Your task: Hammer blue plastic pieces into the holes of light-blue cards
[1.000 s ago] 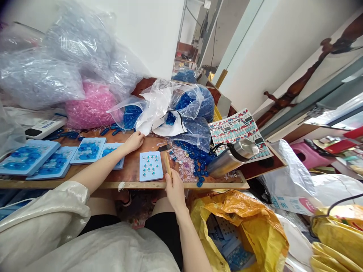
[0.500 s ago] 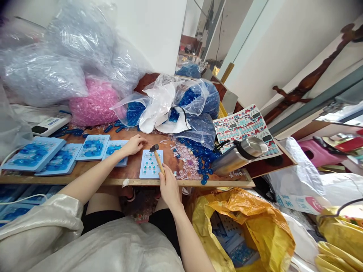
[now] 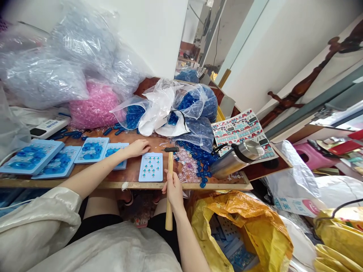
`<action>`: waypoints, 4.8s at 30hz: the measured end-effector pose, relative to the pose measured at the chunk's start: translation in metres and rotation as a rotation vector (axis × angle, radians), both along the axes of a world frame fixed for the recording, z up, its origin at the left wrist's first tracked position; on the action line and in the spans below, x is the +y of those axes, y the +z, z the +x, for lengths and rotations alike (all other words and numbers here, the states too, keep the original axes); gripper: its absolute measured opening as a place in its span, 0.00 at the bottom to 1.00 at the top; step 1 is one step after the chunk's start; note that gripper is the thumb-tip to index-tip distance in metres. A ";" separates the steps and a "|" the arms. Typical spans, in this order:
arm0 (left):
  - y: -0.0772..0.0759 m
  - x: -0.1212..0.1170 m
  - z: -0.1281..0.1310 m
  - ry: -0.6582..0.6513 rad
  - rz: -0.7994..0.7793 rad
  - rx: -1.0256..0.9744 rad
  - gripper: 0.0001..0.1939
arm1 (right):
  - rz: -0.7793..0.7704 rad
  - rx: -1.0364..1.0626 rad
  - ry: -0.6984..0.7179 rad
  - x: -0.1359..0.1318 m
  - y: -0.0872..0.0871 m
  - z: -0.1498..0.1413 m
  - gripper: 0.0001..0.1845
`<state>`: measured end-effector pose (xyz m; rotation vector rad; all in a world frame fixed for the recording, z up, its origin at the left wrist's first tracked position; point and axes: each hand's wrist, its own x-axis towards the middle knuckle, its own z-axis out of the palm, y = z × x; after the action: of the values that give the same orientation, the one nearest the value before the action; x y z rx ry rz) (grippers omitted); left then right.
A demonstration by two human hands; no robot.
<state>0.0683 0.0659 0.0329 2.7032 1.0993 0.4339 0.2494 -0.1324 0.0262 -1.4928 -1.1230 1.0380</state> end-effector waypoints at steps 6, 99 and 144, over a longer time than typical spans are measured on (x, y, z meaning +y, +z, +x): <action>-0.006 -0.004 -0.006 0.158 0.023 -0.007 0.13 | 0.010 -0.009 0.010 -0.001 0.000 0.001 0.26; -0.002 0.035 0.045 0.169 0.026 -0.134 0.18 | 0.049 -0.426 0.000 -0.026 0.005 0.018 0.18; 0.004 0.005 0.047 0.115 0.034 -0.243 0.16 | 0.077 -0.561 -0.016 -0.015 0.003 0.018 0.22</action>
<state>0.1157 0.0713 0.0371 2.5377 1.1883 0.7826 0.2672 -0.1477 0.0287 -1.7801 -1.5120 0.5623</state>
